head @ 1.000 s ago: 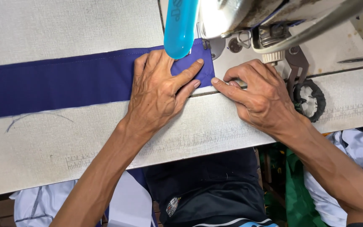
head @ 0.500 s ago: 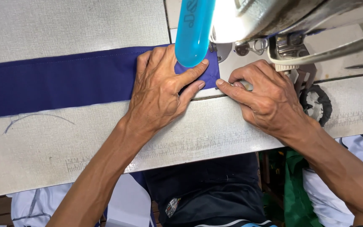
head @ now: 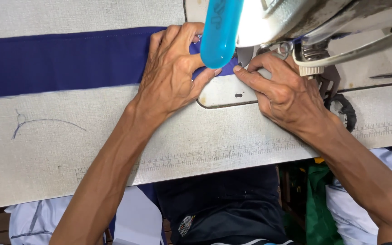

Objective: Cutting and sewing blue fabric strips using an industrial sewing machine and scissors.

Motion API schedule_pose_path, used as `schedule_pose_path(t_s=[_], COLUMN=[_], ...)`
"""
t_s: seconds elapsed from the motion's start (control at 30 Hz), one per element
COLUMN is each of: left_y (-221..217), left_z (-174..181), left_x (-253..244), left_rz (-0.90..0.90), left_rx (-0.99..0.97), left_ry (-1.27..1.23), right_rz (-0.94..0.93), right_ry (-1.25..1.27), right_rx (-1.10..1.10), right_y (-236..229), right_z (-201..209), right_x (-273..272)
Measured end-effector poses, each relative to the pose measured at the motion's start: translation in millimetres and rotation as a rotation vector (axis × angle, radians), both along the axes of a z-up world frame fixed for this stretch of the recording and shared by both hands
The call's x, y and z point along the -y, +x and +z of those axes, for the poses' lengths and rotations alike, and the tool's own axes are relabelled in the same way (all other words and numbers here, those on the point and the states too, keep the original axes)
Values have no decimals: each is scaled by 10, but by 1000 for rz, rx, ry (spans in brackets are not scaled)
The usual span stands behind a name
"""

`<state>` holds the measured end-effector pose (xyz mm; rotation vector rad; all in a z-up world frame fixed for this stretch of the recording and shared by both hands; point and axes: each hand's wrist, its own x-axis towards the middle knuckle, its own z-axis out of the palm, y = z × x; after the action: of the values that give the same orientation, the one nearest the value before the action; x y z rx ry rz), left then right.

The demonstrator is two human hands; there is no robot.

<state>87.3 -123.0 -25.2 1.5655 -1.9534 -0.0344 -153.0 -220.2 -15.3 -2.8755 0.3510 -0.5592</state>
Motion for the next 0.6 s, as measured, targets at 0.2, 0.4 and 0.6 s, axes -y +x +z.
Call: schedule_pose_path(t_s=[0.2,0.4,0.6], left_y=[117,184,188], left_z=[-41,-56,-79], left_x=[143,225,226], left_rz=[-18,-34,-33], left_rx=[44,44,8], left_ry=[-26,-65,-39], right_rz=[-89,-28,64], right_ry=[-74,-43,44], right_rx=[-14,67,164], right_y=[1,-18,-567], right_z=[-98,-112,296], right_x=[15,29,-54])
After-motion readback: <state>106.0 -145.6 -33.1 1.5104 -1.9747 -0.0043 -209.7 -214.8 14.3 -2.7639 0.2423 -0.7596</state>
